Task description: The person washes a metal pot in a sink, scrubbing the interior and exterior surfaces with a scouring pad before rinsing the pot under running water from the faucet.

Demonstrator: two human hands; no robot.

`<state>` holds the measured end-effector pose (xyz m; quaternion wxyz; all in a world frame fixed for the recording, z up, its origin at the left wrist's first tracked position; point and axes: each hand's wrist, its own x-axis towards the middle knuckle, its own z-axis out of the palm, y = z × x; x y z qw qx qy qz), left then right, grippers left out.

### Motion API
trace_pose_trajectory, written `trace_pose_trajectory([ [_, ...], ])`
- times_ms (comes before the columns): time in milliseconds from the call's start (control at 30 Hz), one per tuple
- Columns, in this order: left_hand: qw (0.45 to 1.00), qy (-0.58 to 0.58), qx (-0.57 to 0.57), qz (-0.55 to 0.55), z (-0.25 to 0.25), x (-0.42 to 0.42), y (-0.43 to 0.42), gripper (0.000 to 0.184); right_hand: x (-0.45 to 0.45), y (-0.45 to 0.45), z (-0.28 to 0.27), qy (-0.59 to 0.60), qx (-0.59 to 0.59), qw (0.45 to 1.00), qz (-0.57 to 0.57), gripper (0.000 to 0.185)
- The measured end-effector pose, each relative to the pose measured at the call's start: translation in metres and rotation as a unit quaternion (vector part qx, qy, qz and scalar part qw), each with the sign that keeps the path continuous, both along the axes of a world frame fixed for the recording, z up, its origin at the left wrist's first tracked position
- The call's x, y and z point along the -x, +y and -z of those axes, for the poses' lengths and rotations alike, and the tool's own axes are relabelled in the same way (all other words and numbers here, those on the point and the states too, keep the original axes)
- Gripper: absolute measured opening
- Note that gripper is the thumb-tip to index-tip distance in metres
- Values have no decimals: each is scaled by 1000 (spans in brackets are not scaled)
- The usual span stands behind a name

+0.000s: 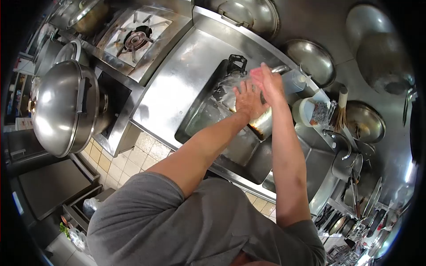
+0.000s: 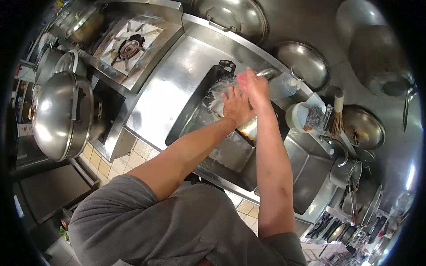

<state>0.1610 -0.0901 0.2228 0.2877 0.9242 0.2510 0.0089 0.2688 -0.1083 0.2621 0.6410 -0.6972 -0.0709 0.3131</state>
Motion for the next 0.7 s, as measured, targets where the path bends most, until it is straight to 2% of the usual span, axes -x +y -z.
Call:
trace_pose_trajectory([
  [133, 999, -46, 3, 3, 14, 0, 2, 81, -19, 57, -2, 21, -30, 998, 54, 43],
  [200, 998, -52, -34, 9, 18, 0, 1, 74, -36, 74, -3, 35, -35, 997, 52, 42],
  [300, 999, -27, -45, 15, 27, -4, 0, 85, -45, 85, 2, 48, -42, 996, 59, 44],
  [567, 997, -24, -73, 21, 30, -3, 3, 86, -31, 71, -1, 29, -19, 998, 56, 46],
  [633, 996, -35, -81, 3, 34, -5, 0, 86, -20, 52, -2, 14, 15, 1000, 18, 44],
  [700, 996, -50, -68, 6, 28, -3, -2, 81, -6, 14, 14, -4, -18, 1000, 9, 41],
])
